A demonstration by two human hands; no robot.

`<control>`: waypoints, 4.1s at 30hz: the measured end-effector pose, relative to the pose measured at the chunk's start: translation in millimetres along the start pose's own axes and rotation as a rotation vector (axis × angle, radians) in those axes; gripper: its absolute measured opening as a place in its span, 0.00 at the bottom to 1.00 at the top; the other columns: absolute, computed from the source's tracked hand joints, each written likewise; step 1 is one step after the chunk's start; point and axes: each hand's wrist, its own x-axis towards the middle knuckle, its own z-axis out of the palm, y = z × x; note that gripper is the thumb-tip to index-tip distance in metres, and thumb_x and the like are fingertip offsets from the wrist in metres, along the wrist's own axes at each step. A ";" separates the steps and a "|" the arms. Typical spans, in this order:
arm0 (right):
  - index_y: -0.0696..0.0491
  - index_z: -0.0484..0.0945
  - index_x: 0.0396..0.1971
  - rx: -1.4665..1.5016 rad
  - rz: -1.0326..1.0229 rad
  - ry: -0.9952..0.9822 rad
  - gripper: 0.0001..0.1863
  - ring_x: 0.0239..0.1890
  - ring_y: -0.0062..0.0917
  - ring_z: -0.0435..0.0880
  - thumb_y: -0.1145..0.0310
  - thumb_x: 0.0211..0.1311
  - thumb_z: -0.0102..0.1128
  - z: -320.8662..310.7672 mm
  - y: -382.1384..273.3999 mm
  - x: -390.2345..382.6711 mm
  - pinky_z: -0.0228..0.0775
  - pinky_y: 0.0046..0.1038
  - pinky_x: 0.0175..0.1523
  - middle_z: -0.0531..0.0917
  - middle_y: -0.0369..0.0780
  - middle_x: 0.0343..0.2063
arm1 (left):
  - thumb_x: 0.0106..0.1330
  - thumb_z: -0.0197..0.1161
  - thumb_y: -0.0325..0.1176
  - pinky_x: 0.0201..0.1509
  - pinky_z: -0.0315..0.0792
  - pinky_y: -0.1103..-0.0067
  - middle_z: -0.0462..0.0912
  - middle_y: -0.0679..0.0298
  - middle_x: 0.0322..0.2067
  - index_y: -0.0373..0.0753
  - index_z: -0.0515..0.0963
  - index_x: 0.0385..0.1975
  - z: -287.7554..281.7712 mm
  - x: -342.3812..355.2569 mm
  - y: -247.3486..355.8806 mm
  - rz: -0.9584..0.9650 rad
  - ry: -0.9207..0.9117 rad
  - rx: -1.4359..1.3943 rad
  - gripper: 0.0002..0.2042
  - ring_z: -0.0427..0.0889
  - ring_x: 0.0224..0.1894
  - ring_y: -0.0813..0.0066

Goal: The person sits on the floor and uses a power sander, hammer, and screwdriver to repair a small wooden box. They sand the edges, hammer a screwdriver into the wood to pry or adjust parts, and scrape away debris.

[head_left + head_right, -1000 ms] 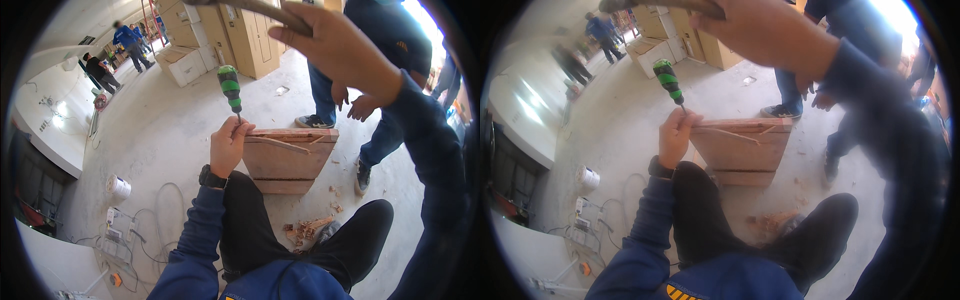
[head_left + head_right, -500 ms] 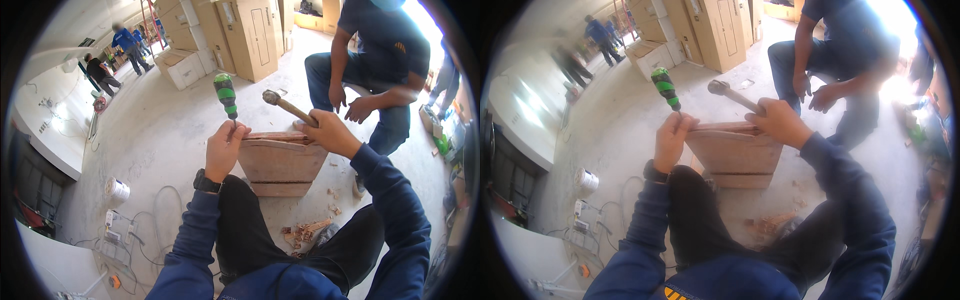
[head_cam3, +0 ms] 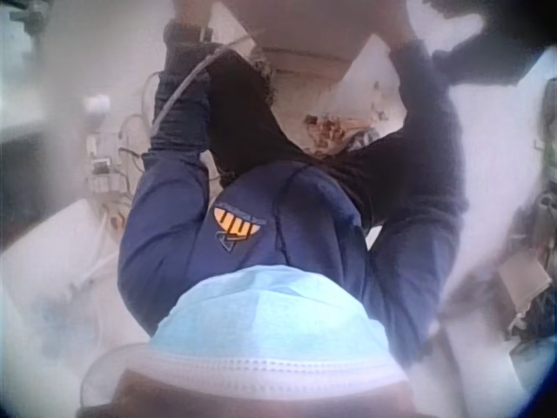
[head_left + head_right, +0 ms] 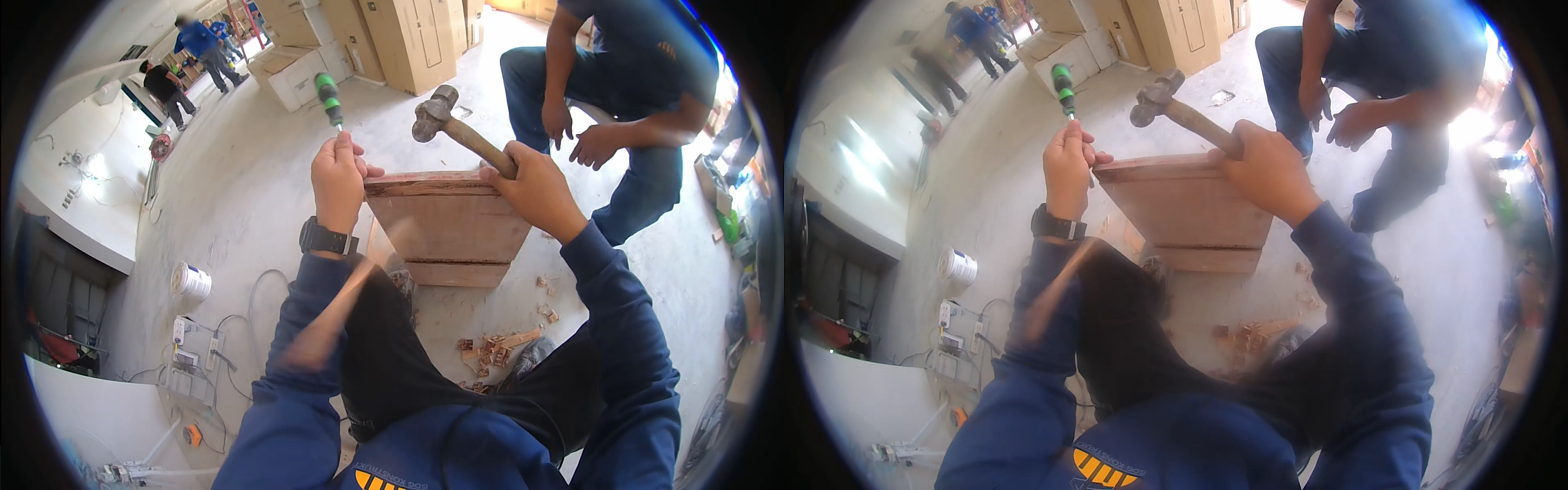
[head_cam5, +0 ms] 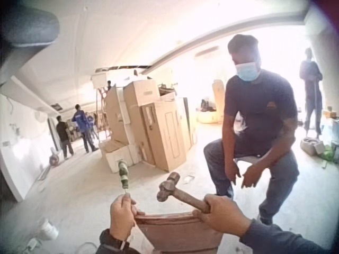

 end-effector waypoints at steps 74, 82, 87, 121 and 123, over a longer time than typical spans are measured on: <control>0.51 0.67 0.29 0.977 0.218 0.101 0.19 0.38 0.17 0.78 0.64 0.65 0.72 -5.4 61.8 -61.8 0.71 0.22 0.48 0.87 0.41 0.37 | 0.74 0.66 0.38 0.69 0.66 0.74 0.82 0.63 0.56 0.36 0.75 0.65 -188.7 -258.1 3.8 -1.015 -1.295 0.165 0.23 0.77 0.59 0.75; 0.53 0.71 0.28 0.750 0.224 0.132 0.17 0.34 0.14 0.73 0.62 0.64 0.72 -6.0 69.2 -65.7 0.68 0.21 0.41 0.84 0.35 0.32 | 0.68 0.71 0.29 0.60 0.72 0.80 0.81 0.70 0.51 0.38 0.64 0.73 -137.3 -277.4 -1.8 -0.898 -1.057 0.174 0.34 0.77 0.52 0.85; 0.50 0.68 0.25 0.882 0.188 0.139 0.20 0.36 0.15 0.76 0.62 0.63 0.75 -1.3 72.7 -66.9 0.71 0.21 0.42 0.83 0.35 0.32 | 0.63 0.75 0.26 0.50 0.72 0.85 0.81 0.70 0.45 0.40 0.61 0.76 -86.1 -246.5 8.6 -1.055 -1.272 -0.251 0.41 0.77 0.45 0.87; 0.51 0.69 0.25 0.880 0.168 0.146 0.20 0.33 0.15 0.77 0.62 0.60 0.77 -1.5 77.1 -64.9 0.69 0.21 0.39 0.83 0.35 0.29 | 0.82 0.50 0.35 0.59 0.80 0.62 0.81 0.47 0.54 0.43 0.65 0.64 109.7 -50.4 39.2 0.200 -0.737 -0.364 0.15 0.85 0.55 0.52; 0.51 0.69 0.26 0.883 0.176 0.150 0.20 0.33 0.16 0.77 0.62 0.61 0.76 -2.1 76.4 -64.9 0.70 0.21 0.40 0.84 0.36 0.30 | 0.81 0.50 0.33 0.59 0.81 0.60 0.82 0.49 0.53 0.43 0.64 0.66 119.5 -51.4 34.1 0.137 -0.784 -0.432 0.16 0.85 0.55 0.51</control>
